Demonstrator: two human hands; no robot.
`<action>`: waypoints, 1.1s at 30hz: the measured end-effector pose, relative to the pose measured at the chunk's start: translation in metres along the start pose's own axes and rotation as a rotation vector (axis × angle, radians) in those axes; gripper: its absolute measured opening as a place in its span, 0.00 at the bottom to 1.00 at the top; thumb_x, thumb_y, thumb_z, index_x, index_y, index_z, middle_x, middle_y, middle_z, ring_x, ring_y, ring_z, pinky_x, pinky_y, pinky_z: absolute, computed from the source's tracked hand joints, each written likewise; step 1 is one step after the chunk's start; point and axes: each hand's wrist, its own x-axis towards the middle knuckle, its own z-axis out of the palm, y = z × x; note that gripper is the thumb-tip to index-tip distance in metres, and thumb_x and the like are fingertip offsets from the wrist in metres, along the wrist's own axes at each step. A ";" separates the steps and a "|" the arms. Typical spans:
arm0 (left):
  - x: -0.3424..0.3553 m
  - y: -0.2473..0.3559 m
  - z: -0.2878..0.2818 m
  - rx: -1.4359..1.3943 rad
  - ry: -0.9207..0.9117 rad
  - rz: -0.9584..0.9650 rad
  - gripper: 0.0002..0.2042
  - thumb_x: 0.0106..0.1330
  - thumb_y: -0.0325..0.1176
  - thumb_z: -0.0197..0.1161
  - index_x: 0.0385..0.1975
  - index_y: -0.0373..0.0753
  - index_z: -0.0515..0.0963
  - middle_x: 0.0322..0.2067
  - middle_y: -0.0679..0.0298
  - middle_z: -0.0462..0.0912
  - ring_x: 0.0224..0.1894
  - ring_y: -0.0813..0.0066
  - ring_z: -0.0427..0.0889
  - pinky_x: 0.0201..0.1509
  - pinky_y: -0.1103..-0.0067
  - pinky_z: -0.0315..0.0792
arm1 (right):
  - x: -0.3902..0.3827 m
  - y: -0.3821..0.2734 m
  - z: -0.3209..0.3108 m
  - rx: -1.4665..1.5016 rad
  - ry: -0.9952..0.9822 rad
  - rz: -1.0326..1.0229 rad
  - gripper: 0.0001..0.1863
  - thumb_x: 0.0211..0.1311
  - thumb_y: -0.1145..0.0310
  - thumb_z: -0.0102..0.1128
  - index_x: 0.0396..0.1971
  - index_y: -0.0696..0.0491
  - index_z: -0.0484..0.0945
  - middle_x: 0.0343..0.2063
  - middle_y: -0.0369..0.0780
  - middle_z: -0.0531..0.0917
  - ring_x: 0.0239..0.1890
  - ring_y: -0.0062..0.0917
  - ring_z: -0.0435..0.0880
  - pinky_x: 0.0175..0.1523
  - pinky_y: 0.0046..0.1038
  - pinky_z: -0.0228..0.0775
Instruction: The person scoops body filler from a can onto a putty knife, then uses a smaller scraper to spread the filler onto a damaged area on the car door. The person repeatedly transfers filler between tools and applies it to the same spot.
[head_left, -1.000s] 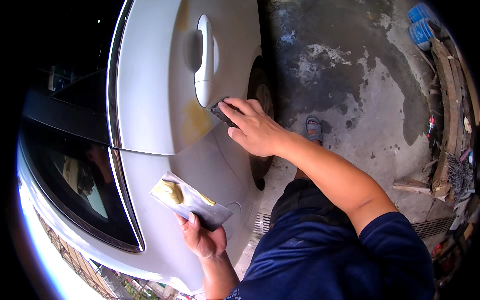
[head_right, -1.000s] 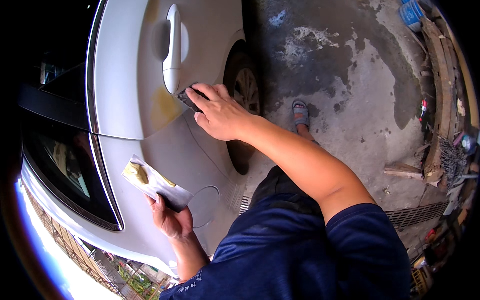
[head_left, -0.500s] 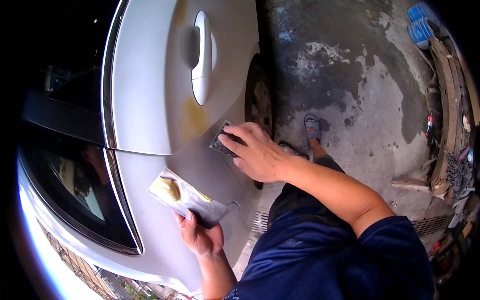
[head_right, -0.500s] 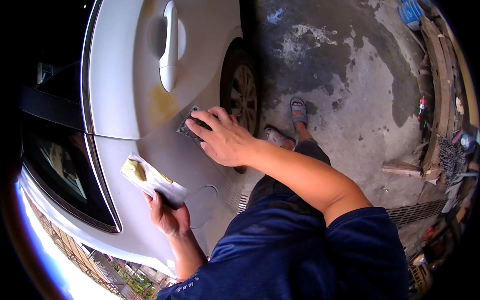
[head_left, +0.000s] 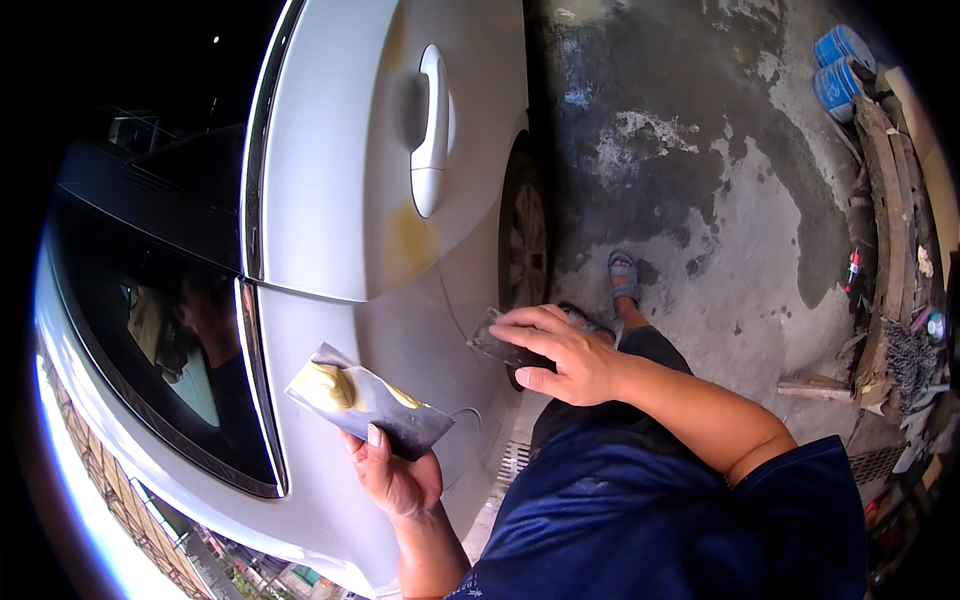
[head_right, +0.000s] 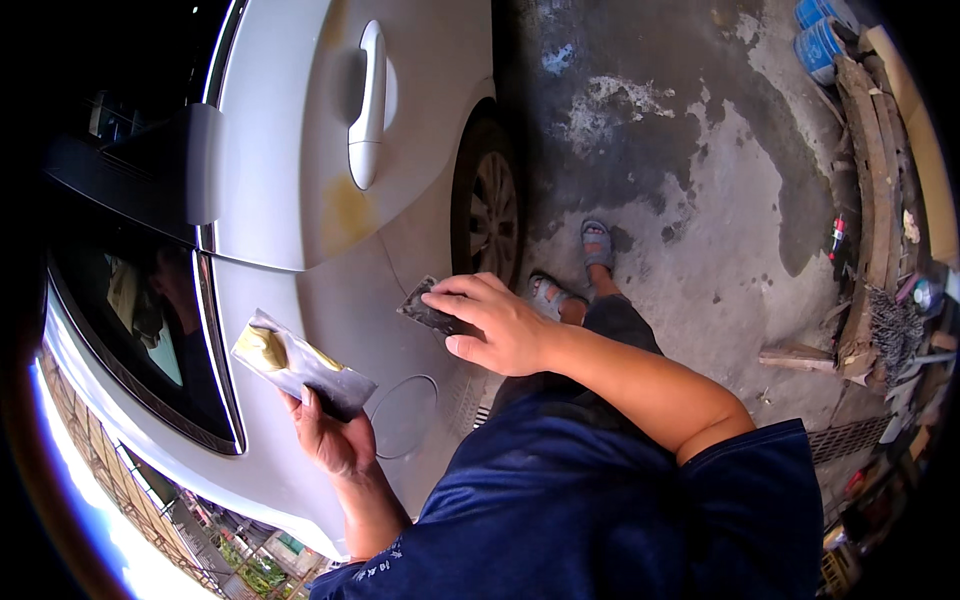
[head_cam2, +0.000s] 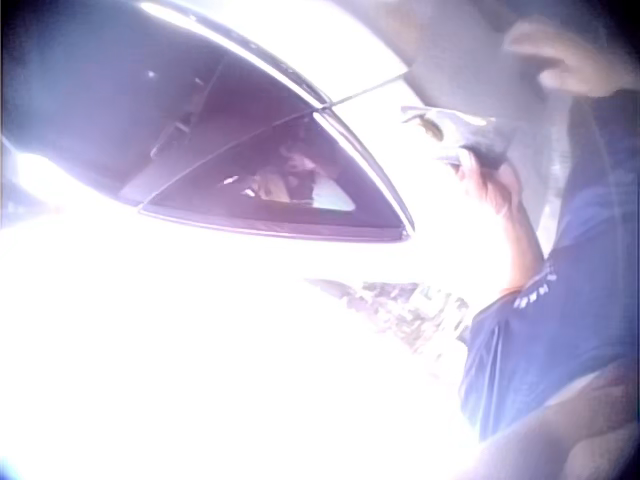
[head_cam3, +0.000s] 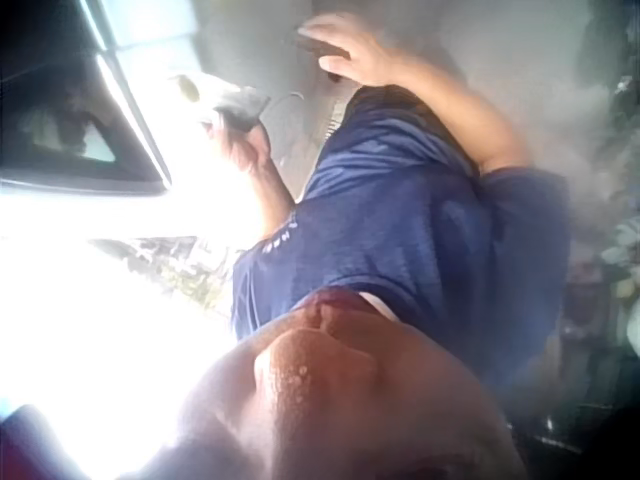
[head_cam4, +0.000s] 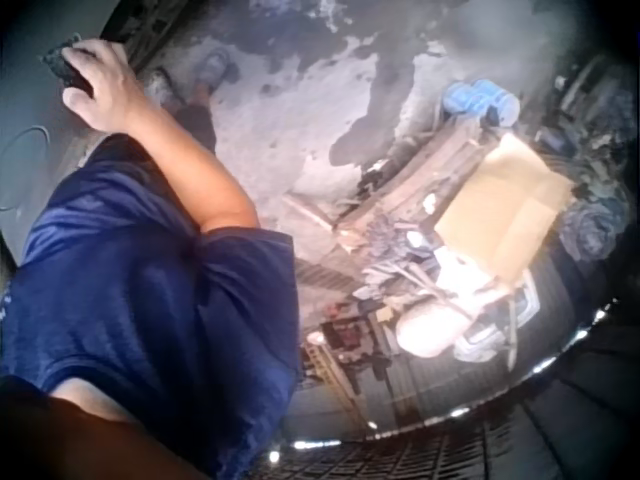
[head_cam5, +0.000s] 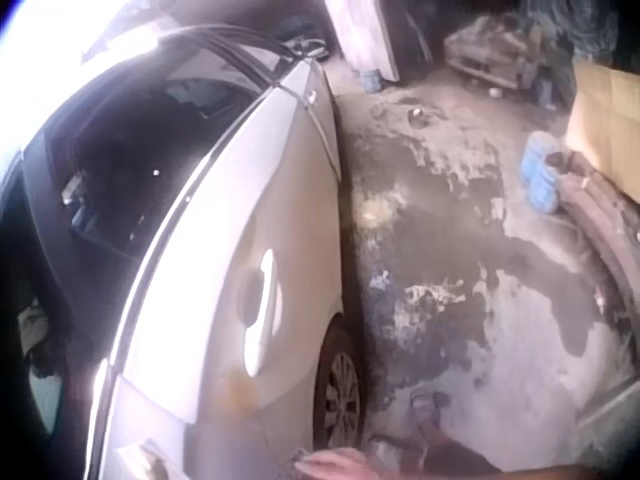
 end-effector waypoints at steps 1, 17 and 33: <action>-0.003 0.000 0.000 -0.003 0.007 0.003 0.27 0.63 0.23 0.55 0.64 0.40 0.61 0.56 0.59 0.72 0.58 0.64 0.72 0.65 0.64 0.63 | -0.002 0.002 -0.003 -0.019 -0.004 0.022 0.26 0.61 0.66 0.54 0.60 0.57 0.68 0.57 0.46 0.69 0.60 0.40 0.66 0.64 0.35 0.58; -0.018 -0.011 0.057 -0.348 -0.124 -0.189 0.25 0.65 0.23 0.55 0.62 0.42 0.61 0.56 0.60 0.73 0.57 0.65 0.74 0.63 0.63 0.68 | -0.028 -0.065 -0.101 1.220 -0.205 0.374 0.23 0.65 0.70 0.55 0.58 0.62 0.67 0.49 0.41 0.79 0.51 0.24 0.78 0.57 0.29 0.69; -0.022 -0.082 0.263 -0.399 0.020 0.118 0.24 0.66 0.22 0.53 0.63 0.42 0.61 0.58 0.59 0.70 0.60 0.63 0.71 0.66 0.60 0.64 | 0.037 -0.077 -0.298 1.018 -0.311 0.324 0.22 0.62 0.73 0.56 0.54 0.63 0.65 0.46 0.46 0.80 0.47 0.27 0.81 0.53 0.31 0.75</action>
